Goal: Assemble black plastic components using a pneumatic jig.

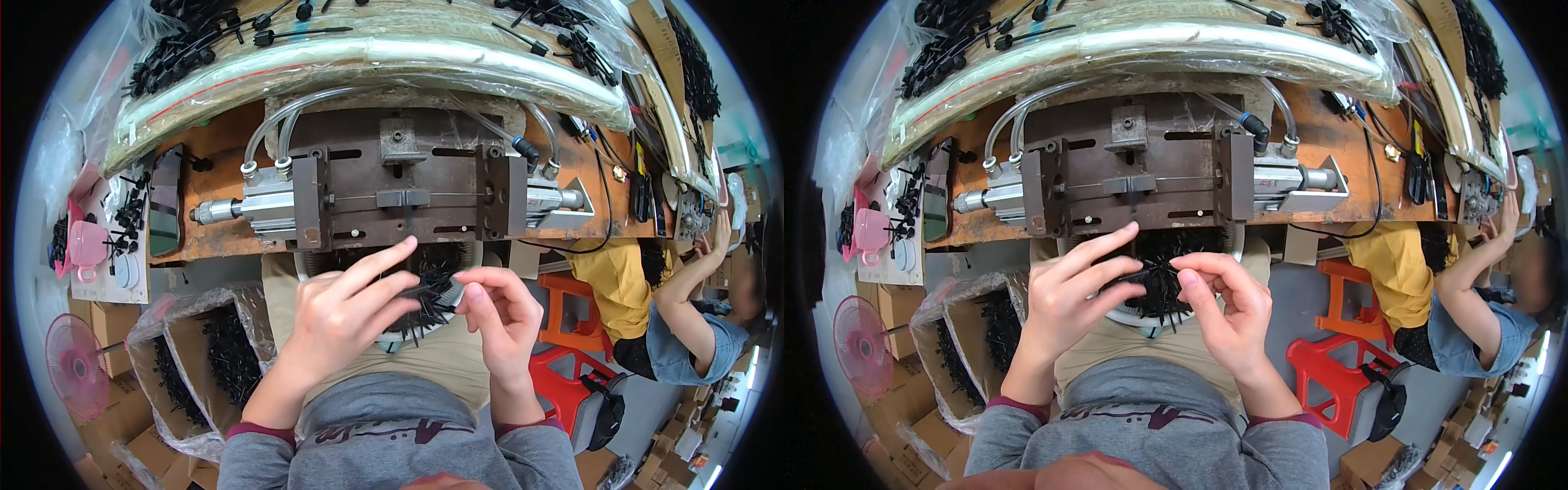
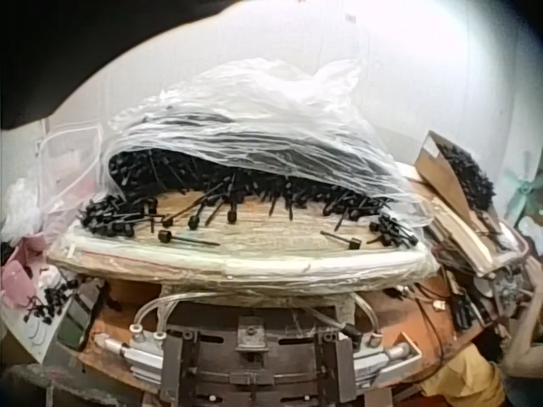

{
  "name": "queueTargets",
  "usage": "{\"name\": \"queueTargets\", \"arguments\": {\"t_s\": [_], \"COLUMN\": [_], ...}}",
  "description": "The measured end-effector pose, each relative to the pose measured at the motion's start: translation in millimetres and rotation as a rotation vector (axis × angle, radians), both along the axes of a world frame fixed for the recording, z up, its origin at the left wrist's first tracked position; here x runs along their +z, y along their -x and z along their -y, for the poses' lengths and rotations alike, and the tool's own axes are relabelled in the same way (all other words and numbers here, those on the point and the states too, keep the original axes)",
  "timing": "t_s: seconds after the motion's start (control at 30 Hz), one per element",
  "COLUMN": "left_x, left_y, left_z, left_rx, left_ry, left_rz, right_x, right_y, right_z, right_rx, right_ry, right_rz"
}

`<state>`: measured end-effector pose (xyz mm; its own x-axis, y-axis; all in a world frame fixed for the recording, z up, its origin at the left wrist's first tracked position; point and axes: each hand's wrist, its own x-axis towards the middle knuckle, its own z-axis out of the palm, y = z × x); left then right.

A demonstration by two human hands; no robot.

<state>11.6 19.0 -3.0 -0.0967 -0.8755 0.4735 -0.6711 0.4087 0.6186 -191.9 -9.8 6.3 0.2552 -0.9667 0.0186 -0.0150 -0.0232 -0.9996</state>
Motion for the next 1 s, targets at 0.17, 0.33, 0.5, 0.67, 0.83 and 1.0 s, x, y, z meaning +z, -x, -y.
{"name": "queueTargets", "arguments": {"t_s": [0.17,0.33,0.5,0.67,0.83,1.0], "left_x": [-2.2,12.4,16.7,21.8,20.3,19.8], "left_y": [1.9,6.5,8.8,9.6,11.7,13.5], "left_z": [-18.3,-23.7,-31.6,-35.9,-42.7,-46.6], "left_rx": [-0.044,-0.226,-0.210,-0.208,-0.209,-0.144], "left_ry": [-0.352,-0.717,-0.740,-1.005,-0.932,-0.845], "left_rz": [-0.403,-0.831,-0.736,-0.942,-1.076,-1.048], "right_x": [-10.4,-5.0,-9.8,-8.9,-7.7,-4.2], "right_y": [-2.4,-19.8,-20.7,-16.5,-16.0,-14.5], "right_z": [-4.0,-3.0,0.2,-0.1,-0.4,-1.9], "right_rx": [-0.001,0.217,0.207,0.227,0.258,0.277], "right_ry": [0.016,-0.229,-0.181,-0.269,-0.309,-0.335], "right_rz": [0.063,0.265,0.305,0.339,0.411,0.417]}}
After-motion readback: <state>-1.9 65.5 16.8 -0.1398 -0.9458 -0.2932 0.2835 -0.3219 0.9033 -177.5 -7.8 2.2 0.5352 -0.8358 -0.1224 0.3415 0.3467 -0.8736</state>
